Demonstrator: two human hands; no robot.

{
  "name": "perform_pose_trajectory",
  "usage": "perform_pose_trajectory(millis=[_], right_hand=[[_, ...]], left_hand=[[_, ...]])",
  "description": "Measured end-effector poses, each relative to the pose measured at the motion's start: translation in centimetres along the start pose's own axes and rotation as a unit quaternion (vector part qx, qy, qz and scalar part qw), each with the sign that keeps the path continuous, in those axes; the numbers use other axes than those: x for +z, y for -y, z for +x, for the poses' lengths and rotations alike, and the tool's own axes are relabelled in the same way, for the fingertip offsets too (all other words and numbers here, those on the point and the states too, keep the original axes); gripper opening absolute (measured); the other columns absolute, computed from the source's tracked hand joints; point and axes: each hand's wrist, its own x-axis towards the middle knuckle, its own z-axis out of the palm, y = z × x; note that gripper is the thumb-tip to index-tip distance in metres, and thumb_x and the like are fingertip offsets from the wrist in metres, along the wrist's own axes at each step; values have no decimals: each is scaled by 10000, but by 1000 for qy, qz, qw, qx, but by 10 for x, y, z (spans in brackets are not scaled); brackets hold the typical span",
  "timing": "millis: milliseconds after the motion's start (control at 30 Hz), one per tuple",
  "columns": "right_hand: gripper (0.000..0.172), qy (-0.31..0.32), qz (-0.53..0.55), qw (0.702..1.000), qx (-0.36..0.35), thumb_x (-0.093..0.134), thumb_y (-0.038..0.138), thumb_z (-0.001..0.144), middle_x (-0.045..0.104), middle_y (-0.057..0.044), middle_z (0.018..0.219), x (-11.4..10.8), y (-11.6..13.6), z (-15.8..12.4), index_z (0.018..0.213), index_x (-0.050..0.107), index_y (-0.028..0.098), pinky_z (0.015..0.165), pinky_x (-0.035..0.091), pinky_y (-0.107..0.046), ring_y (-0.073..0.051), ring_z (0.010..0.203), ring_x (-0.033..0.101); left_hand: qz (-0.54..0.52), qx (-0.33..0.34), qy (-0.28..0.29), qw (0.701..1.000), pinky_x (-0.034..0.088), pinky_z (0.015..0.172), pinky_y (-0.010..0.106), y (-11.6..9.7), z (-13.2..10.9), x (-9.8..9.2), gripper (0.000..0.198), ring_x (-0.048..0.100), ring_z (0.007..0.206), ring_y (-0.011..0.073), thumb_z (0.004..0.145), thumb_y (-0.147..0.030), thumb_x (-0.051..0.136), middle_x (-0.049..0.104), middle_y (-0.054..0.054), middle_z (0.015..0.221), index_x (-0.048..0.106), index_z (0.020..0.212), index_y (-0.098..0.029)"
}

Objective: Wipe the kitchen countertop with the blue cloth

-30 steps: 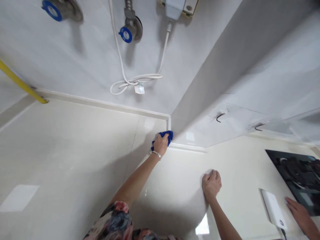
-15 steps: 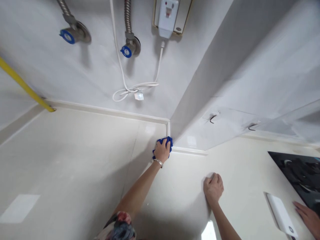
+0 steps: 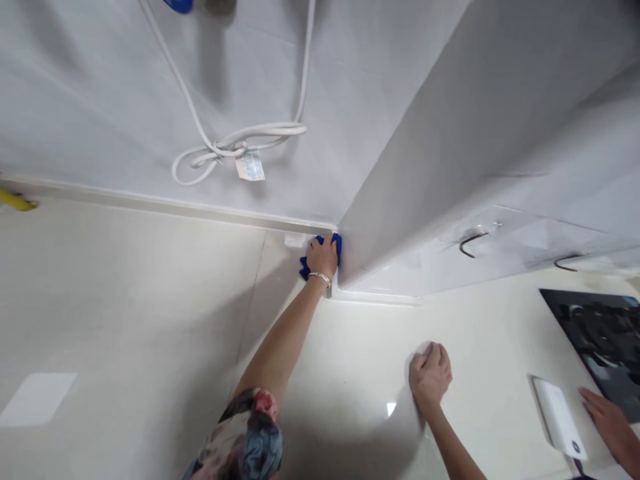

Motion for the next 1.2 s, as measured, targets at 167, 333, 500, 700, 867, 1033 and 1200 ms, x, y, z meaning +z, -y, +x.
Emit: perform_pose_trajectory(millis=[167,333,500,700,867,1033,1200], right_hand=[[643,-5,-17,1000,-5,347,379,957,547,-279,1505,-1,-3,0,1469,570,60,1167,405,-599,-411,1434,488],[643,-6,-23,1000,-7,353,357,938,556,-290,1494,-2,-3,2,1445,584,36,1160,413,-600,-416,1420,503],[638,-4,-14,1000,0,354,358,943,545,-297,1499,-1,-2,2,1455,572,47,1158,405,-617,-425,1418,493],[639,-8,-1,1000,5,365,349,927,541,-297,1503,1,3,4,1446,577,43,1163,395,-613,-423,1417,490],[616,-10,-2,1000,27,372,333,917,551,-264,1508,3,8,5,1433,586,72,1177,387,-592,-400,1421,494],[572,-22,8,1000,16,384,326,920,579,-253,1472,1,12,6,1394,603,91,1159,404,-553,-383,1393,519],[539,-41,13,999,13,405,317,907,597,-236,1434,2,13,6,1368,607,123,1134,425,-554,-377,1353,545]], left_hand=[[5,-16,-31,999,502,959,399,-10,33,7,493,629,1192,336,1105,-449,346,595,180,1318,596,1504,-303],[-10,-9,-26,1000,507,953,396,-5,40,12,507,633,1145,315,1104,-483,350,571,170,1299,579,1529,-327],[-4,12,6,1000,508,939,378,2,31,4,489,639,1142,300,1102,-477,364,568,156,1307,597,1502,-321],[19,31,32,999,514,906,370,11,-2,-8,455,655,1109,295,1101,-450,370,594,146,1274,620,1453,-308],[36,56,34,997,510,911,358,23,-41,-9,438,644,1133,287,1098,-426,396,607,139,1273,624,1451,-306],[44,64,35,996,514,887,355,36,-80,-7,418,653,1108,281,1095,-411,415,623,141,1254,647,1426,-301],[32,65,36,997,516,870,343,46,-113,-8,381,654,1122,275,1089,-396,449,638,134,1245,672,1384,-304]])
